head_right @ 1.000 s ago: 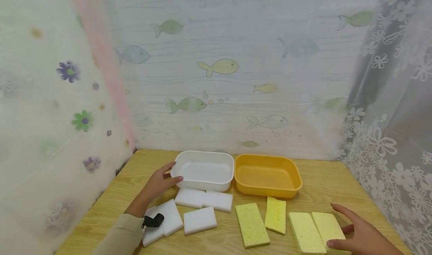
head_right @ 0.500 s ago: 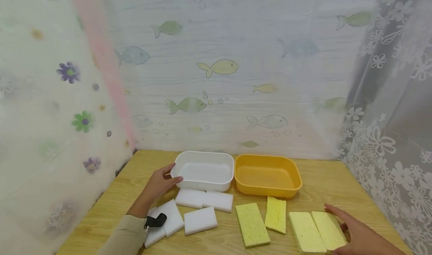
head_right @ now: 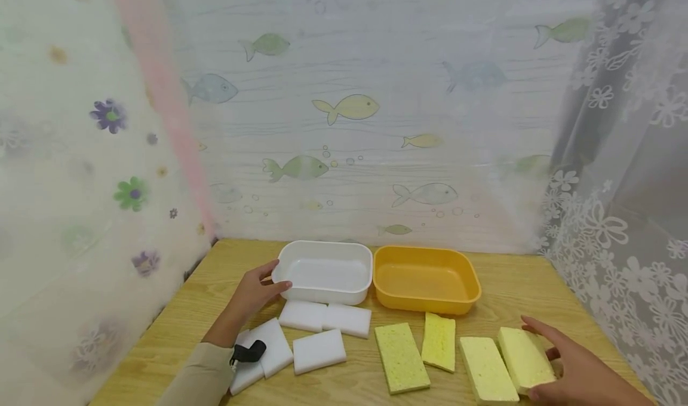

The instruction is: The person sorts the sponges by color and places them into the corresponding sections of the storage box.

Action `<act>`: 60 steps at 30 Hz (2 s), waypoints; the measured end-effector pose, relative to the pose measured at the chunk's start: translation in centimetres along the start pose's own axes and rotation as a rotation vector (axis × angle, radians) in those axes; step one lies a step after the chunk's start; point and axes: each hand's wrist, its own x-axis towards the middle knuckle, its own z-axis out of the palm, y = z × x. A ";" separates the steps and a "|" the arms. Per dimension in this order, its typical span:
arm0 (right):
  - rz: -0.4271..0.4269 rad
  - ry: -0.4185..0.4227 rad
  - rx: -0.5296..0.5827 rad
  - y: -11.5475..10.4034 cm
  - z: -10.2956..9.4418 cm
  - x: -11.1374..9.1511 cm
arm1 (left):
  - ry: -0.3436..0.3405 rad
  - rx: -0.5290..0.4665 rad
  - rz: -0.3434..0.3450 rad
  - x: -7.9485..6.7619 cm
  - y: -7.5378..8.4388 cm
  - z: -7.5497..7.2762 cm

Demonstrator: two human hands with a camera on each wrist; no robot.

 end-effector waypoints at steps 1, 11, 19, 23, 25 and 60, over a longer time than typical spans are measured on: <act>-0.015 0.018 -0.017 -0.3 0.0 0.0 | 0.001 0.002 0.001 0.0 0.0 0.0; -0.112 0.173 -0.097 -4.2 -0.1 1.6 | 0.015 0.003 -0.006 0.0 0.0 -0.1; -0.138 0.193 -0.122 -8.5 0.0 3.6 | 0.004 -0.026 0.000 0.1 -0.4 0.2; -0.183 0.194 -0.135 -10.6 0.3 5.1 | 0.014 -0.024 0.003 0.0 -0.5 0.2; -0.220 0.198 -0.129 -11.4 0.5 5.9 | 0.017 -0.023 -0.001 0.0 -0.4 0.2; -0.335 0.233 -0.187 -20.3 4.0 18.5 | 0.020 -0.052 -0.023 0.3 -0.3 0.3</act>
